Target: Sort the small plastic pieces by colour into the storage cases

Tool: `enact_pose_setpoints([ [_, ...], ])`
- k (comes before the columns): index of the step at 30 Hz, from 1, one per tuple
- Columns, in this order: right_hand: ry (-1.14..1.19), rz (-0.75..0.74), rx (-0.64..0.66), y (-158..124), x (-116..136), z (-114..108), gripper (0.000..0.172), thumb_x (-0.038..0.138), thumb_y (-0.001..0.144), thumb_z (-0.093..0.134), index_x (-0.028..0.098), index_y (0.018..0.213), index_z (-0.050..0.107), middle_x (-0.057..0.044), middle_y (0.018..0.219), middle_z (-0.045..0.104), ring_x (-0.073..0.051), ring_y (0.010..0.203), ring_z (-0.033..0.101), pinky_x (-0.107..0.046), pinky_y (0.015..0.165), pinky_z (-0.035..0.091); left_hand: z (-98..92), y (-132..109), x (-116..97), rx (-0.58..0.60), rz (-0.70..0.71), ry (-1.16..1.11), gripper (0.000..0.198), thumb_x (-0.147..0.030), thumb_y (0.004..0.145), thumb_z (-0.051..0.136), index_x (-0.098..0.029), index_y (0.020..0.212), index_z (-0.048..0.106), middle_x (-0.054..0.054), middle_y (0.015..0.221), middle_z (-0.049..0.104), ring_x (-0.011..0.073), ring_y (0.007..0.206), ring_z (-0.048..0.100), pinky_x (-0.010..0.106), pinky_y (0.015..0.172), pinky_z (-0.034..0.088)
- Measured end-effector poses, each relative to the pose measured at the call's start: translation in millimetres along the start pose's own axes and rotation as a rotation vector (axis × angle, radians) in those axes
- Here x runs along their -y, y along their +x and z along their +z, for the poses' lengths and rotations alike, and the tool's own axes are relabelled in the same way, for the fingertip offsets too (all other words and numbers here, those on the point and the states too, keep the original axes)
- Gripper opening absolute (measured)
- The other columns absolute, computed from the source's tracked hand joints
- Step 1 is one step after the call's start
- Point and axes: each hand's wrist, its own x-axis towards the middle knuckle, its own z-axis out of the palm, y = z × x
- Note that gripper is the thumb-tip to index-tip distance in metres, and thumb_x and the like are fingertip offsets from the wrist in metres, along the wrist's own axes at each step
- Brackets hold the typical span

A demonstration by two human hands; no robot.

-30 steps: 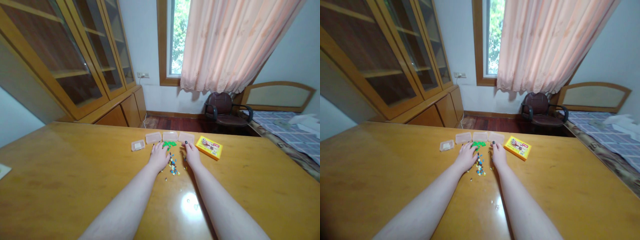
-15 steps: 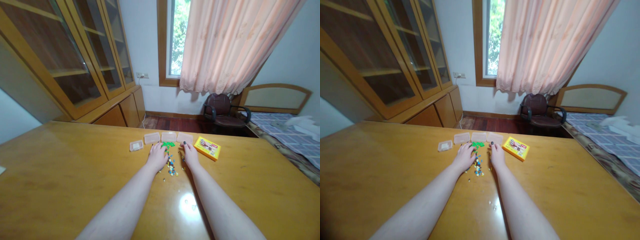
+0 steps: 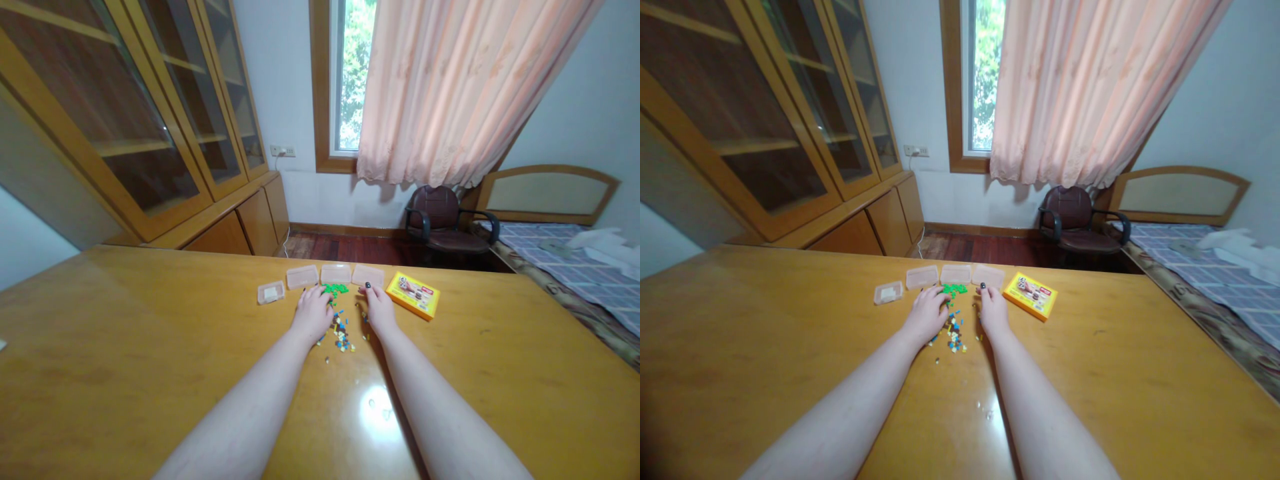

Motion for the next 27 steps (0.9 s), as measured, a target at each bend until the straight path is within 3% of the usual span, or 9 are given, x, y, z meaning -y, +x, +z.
enact_pose_setpoints([
  [8, -0.013, -0.011, 0.014, -1, 2, -1, 0.046, 0.057, 0.079, 0.045, 0.017, 0.082, 0.067, -0.010, 0.091, 0.071, -0.024, 0.090, 0.063, -0.036, 0.082, 0.045, 2.2, -1, -1, 0.109, 0.019, -0.021, 0.035, -0.019, 0.080, 0.048, -0.024, 0.110, 0.066, 0.006, 0.131, 0.053, 0.0242, 0.127, 0.040, 0.045, 0.111, 0.026],
  [13, 0.011, 0.002, 0.032, 0, 0, 0, 0.045, 0.056, 0.080, 0.044, 0.016, 0.081, 0.066, -0.011, 0.089, 0.071, -0.024, 0.088, 0.064, -0.036, 0.081, 0.045, 1.6, -4, -5, 0.167, 0.153, -0.077, 0.036, -0.020, 0.081, 0.048, -0.028, 0.111, 0.065, 0.002, 0.135, 0.051, 0.0234, 0.131, 0.036, 0.044, 0.113, 0.022],
  [15, 0.006, -0.004, 0.030, 0, -1, 0, 0.044, 0.055, 0.080, 0.044, 0.016, 0.082, 0.066, -0.011, 0.090, 0.071, -0.024, 0.088, 0.063, -0.037, 0.082, 0.044, -1.5, -3, -4, 0.100, 0.074, -0.053, 0.039, -0.018, 0.081, 0.047, -0.025, 0.116, 0.062, 0.004, 0.130, 0.054, 0.0223, 0.124, 0.043, 0.040, 0.109, 0.029],
  [19, -0.008, -0.035, 0.044, 0, -1, -1, 0.043, 0.054, 0.081, 0.044, 0.017, 0.082, 0.067, -0.010, 0.090, 0.071, -0.023, 0.089, 0.063, -0.036, 0.083, 0.044, -9.6, -1, 4, -0.030, -0.234, 0.048, 0.040, -0.017, 0.082, 0.042, -0.018, 0.118, 0.059, 0.009, 0.115, 0.062, 0.0237, 0.106, 0.055, 0.037, 0.095, 0.042],
  [23, -0.072, -0.119, 0.163, -6, 6, 0, 0.038, 0.048, 0.084, 0.044, 0.018, 0.086, 0.067, -0.008, 0.090, 0.071, -0.023, 0.089, 0.063, -0.034, 0.082, 0.045, -14.2, -3, 9, 0.055, -0.220, 0.090, 0.034, -0.016, 0.083, 0.040, -0.021, 0.101, 0.068, 0.007, 0.103, 0.067, 0.0236, 0.100, 0.058, 0.036, 0.090, 0.045],
  [27, -0.283, -0.227, 0.310, -15, 14, 0, 0.035, 0.039, 0.088, 0.040, 0.017, 0.091, 0.068, -0.009, 0.089, 0.070, -0.023, 0.085, 0.063, -0.035, 0.080, 0.046, -10.9, -7, 4, 0.080, -0.196, 0.115, 0.040, -0.015, 0.082, 0.039, -0.018, 0.114, 0.062, 0.009, 0.111, 0.066, 0.0240, 0.102, 0.059, 0.036, 0.090, 0.045],
])
